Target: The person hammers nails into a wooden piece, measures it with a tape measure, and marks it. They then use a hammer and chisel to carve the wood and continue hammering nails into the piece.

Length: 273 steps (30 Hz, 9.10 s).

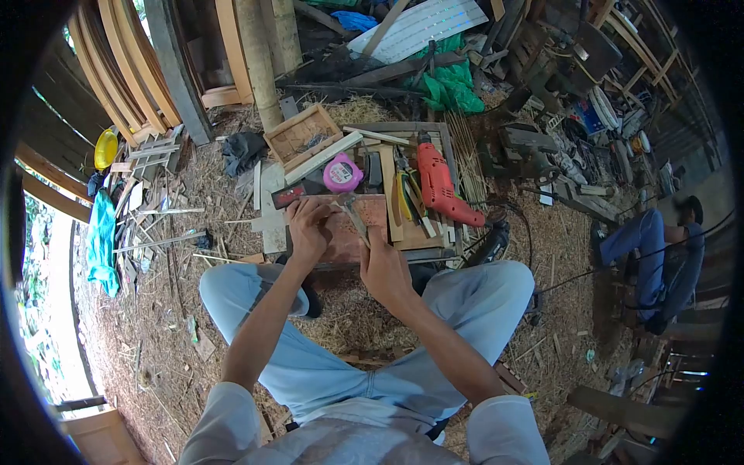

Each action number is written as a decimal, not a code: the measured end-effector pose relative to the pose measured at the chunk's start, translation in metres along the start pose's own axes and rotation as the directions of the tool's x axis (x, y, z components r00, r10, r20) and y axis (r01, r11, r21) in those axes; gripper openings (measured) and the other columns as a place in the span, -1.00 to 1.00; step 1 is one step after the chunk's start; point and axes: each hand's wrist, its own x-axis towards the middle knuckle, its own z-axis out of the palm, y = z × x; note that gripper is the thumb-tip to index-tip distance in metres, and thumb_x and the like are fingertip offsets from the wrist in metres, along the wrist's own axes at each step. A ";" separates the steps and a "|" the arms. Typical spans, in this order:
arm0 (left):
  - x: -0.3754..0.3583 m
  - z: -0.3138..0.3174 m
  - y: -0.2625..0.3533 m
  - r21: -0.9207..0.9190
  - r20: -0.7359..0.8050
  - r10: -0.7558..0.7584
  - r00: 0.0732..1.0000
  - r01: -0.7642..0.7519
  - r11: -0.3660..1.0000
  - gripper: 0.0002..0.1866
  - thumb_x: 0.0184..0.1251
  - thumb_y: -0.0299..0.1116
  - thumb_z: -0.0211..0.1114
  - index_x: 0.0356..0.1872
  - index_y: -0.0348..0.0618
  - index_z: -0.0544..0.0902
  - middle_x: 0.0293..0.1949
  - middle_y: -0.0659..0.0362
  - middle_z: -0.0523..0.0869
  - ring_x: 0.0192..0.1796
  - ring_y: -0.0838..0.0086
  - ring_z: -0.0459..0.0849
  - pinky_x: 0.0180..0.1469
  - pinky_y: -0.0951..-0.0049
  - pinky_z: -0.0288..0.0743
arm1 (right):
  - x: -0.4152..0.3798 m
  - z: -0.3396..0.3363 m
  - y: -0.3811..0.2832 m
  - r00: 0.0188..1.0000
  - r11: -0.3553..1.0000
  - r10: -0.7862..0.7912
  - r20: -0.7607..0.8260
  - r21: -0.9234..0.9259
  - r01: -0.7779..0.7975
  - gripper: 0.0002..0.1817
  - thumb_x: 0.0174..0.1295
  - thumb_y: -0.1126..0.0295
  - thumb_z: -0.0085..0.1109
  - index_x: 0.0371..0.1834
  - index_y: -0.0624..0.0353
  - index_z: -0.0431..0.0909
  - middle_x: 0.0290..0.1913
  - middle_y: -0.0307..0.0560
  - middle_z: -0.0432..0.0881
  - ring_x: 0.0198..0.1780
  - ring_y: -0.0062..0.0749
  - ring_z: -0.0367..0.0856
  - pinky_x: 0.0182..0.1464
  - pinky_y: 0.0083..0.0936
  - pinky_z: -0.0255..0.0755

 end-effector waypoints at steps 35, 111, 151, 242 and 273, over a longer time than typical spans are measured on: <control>0.010 -0.011 -0.002 -0.018 0.081 0.052 0.995 -0.051 0.999 -0.72 -0.09 -0.49 0.41 -0.25 -0.10 0.69 -0.16 0.24 0.71 -0.04 0.30 0.61 0.12 0.25 0.35 | 0.005 -0.003 0.032 0.985 0.985 0.172 -0.011 0.014 -0.172 -0.78 0.34 0.49 0.02 -0.03 0.29 0.27 -0.44 0.40 0.56 -0.29 0.45 0.52 -0.29 0.13 0.33; 0.028 0.004 0.014 0.033 0.226 -0.065 0.972 0.059 0.998 -0.61 -0.03 -0.29 0.49 -0.10 -0.13 0.74 -0.23 0.20 0.60 -0.10 0.26 0.55 -0.02 0.22 0.46 | 0.077 0.029 0.052 0.933 0.843 0.360 0.004 0.428 -0.326 -0.75 0.19 0.40 0.23 -0.11 0.27 0.71 -0.23 0.10 0.75 -0.13 -0.21 0.73 -0.08 -0.36 0.50; 0.046 -0.022 0.019 -0.637 0.454 -0.217 0.864 0.485 0.599 -0.59 0.21 -0.24 0.46 0.02 -0.26 0.68 -0.17 0.18 0.69 -0.19 0.58 0.63 -0.10 0.50 0.49 | 0.067 -0.022 -0.006 0.939 0.598 0.330 0.100 0.748 -0.290 -0.73 0.30 0.34 0.24 -0.11 0.36 0.62 -0.28 -0.20 0.66 -0.27 -0.61 0.55 -0.17 -0.57 0.43; 0.017 -0.003 0.012 0.048 0.208 0.144 0.968 -0.157 0.986 -0.63 0.08 -0.22 0.45 -0.09 -0.13 0.66 -0.14 0.10 0.58 0.00 0.17 0.58 0.00 0.16 0.46 | 0.073 0.046 0.079 0.991 0.926 0.116 -0.061 0.368 -0.085 -0.73 0.24 0.43 0.19 0.01 0.15 0.61 -0.58 -0.30 0.47 -0.57 -0.64 0.40 -0.53 -0.58 0.25; 0.031 -0.014 0.010 -0.222 0.230 0.011 0.973 0.042 0.974 -0.62 0.05 -0.38 0.47 -0.06 -0.20 0.68 -0.12 0.04 0.66 -0.08 0.12 0.68 -0.05 0.21 0.56 | 0.068 0.001 0.044 0.922 0.767 0.339 0.190 0.511 -0.387 -0.74 0.16 0.37 0.19 -0.11 0.23 0.63 -0.51 -0.12 0.57 -0.44 -0.43 0.54 -0.30 -0.42 0.41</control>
